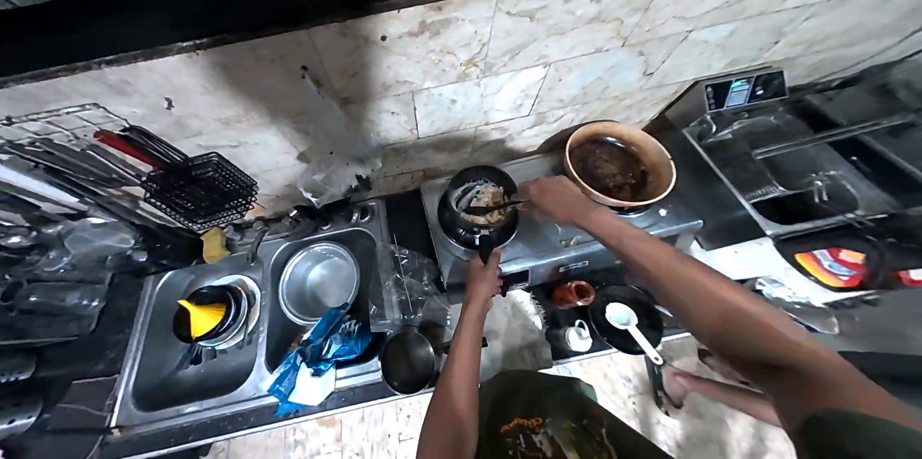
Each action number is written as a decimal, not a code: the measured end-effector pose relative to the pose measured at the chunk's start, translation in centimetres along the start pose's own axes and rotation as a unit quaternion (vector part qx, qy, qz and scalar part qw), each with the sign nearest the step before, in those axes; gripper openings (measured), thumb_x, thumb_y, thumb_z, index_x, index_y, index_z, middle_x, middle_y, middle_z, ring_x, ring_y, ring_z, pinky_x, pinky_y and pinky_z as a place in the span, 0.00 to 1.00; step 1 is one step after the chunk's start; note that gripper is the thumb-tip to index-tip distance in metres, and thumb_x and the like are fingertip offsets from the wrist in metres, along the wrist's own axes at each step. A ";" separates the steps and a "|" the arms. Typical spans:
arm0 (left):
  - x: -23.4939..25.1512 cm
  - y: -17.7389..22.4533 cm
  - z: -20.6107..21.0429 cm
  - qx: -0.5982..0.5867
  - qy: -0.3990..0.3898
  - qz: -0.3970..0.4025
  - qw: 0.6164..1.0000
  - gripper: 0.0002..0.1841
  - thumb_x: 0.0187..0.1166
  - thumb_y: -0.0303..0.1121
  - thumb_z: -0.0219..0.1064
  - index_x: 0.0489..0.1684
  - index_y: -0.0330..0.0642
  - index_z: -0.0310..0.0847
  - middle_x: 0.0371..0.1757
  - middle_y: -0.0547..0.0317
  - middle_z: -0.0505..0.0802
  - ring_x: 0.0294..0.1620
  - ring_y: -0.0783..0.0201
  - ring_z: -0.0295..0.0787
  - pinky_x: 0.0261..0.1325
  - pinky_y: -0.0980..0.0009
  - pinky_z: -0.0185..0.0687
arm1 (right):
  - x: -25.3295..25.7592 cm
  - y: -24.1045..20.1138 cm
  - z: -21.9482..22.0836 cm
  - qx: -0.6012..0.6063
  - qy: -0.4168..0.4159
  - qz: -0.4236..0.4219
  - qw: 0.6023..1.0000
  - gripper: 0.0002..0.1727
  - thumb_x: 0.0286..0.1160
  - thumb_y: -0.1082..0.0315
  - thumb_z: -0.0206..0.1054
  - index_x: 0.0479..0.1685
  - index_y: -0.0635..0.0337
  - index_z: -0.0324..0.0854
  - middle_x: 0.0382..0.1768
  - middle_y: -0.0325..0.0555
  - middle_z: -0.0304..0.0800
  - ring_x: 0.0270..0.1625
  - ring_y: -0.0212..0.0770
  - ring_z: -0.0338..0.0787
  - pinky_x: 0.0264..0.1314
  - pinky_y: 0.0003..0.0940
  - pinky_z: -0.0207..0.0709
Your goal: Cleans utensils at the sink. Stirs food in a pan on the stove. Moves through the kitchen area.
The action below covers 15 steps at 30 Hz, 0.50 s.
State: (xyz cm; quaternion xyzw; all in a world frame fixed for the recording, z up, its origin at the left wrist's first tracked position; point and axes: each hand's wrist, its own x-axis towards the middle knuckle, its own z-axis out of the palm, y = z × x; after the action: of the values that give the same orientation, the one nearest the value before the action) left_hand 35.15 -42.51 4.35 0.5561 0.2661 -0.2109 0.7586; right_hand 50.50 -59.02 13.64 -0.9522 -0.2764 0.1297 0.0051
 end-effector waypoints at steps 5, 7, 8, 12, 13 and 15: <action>0.2 -0.1 0.0 0.000 0.003 0.001 1.000 0.16 0.91 0.47 0.58 0.51 0.42 0.70 0.19 0.65 0.70 0.11 0.70 0.63 0.14 0.75 0.64 | -2.2 -0.7 -2.7 -0.129 -0.030 -0.003 0.991 0.08 0.74 0.59 0.74 0.45 0.51 0.89 0.38 0.49 0.92 0.39 0.58 0.92 0.38 0.61 0.82; 0.1 -0.1 0.1 0.005 0.003 0.001 1.000 0.16 0.91 0.47 0.58 0.52 0.42 0.70 0.19 0.65 0.70 0.11 0.70 0.64 0.14 0.75 0.65 | -2.0 -1.4 -1.9 -0.141 -0.043 0.006 0.989 0.05 0.73 0.68 0.72 0.43 0.53 0.91 0.42 0.51 0.92 0.42 0.59 0.92 0.37 0.61 0.83; 0.1 -0.1 0.1 0.005 0.002 0.000 1.000 0.16 0.91 0.47 0.58 0.51 0.42 0.70 0.19 0.65 0.70 0.11 0.70 0.63 0.14 0.74 0.65 | -1.6 -1.7 -1.1 -0.138 -0.045 0.023 0.989 0.06 0.73 0.71 0.70 0.43 0.55 0.90 0.42 0.53 0.92 0.42 0.61 0.92 0.36 0.61 0.83; 0.0 0.0 0.1 -0.009 0.002 0.003 1.000 0.15 0.91 0.46 0.59 0.48 0.42 0.70 0.18 0.66 0.70 0.10 0.71 0.62 0.13 0.76 0.64 | 0.0 -2.4 0.8 -0.093 -0.020 0.103 0.990 0.08 0.75 0.75 0.67 0.47 0.59 0.88 0.49 0.58 0.91 0.46 0.65 0.91 0.36 0.63 0.84; 0.0 0.0 0.0 -0.010 0.003 0.003 1.000 0.14 0.91 0.45 0.59 0.48 0.42 0.71 0.18 0.66 0.70 0.10 0.71 0.62 0.12 0.75 0.64 | 0.2 -2.5 1.2 -0.083 -0.001 0.118 0.990 0.07 0.73 0.76 0.68 0.46 0.60 0.88 0.48 0.59 0.90 0.45 0.66 0.91 0.33 0.63 0.83; 0.0 0.1 0.1 -0.011 0.002 0.004 1.000 0.14 0.91 0.45 0.59 0.48 0.42 0.71 0.18 0.66 0.70 0.10 0.71 0.62 0.13 0.75 0.64 | 0.7 -2.7 1.7 -0.071 0.031 0.143 0.987 0.09 0.70 0.76 0.71 0.46 0.59 0.89 0.51 0.58 0.90 0.45 0.65 0.90 0.32 0.62 0.83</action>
State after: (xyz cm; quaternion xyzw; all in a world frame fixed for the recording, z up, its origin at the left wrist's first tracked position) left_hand 35.22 -42.54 4.38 0.5494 0.2679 -0.2040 0.7647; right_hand 49.25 -56.47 12.06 -0.9835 -0.1455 0.0795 -0.0729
